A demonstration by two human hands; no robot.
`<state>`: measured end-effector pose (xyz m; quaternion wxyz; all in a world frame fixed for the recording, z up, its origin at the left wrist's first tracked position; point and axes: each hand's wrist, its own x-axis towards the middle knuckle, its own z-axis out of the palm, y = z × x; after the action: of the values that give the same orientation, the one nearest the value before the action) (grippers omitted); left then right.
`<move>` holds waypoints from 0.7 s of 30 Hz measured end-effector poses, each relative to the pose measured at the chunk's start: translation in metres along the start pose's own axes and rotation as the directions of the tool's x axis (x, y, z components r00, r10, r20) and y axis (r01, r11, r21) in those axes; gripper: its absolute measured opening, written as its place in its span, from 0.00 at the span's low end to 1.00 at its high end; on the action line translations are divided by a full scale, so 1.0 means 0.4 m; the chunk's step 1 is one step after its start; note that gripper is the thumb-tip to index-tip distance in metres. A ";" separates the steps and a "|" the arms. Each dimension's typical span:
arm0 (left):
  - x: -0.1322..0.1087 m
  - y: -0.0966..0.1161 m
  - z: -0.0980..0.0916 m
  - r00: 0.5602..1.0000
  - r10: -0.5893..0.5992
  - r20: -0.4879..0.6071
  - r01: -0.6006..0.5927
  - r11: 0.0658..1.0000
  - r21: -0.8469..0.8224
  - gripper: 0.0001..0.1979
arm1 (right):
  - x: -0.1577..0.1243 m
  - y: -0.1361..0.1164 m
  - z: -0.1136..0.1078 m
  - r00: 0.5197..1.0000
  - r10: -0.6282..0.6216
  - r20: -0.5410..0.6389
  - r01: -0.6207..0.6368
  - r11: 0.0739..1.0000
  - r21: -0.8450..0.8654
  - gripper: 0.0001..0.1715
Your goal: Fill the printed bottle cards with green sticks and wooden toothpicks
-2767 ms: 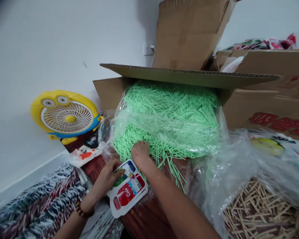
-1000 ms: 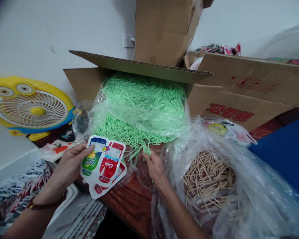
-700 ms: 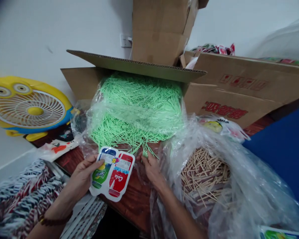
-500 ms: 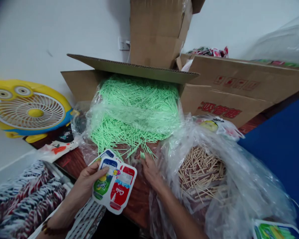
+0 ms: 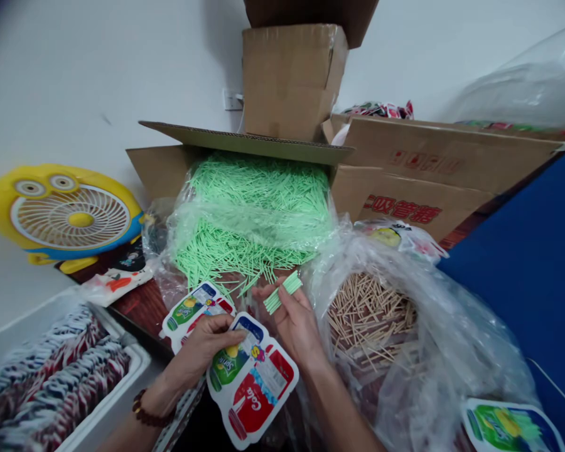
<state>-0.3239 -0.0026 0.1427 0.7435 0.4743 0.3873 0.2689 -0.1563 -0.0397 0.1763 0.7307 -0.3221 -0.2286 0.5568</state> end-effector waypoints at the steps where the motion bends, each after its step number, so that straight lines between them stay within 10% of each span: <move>1: -0.003 0.000 0.002 1.000 -0.015 0.002 0.015 1.000 0.021 0.11 | -0.010 0.002 0.001 1.000 0.000 0.001 0.000 1.000 0.007 0.08; 21: -0.055 -0.003 0.027 0.981 0.065 0.182 -0.105 0.971 0.216 0.16 | -0.129 0.028 0.023 0.983 0.033 -0.180 -0.043 0.998 -0.052 0.13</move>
<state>-0.3270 -0.0253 0.1513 0.7038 0.5932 0.3282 0.2125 -0.1844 -0.0855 0.1758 0.7283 -0.3952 -0.1713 0.5329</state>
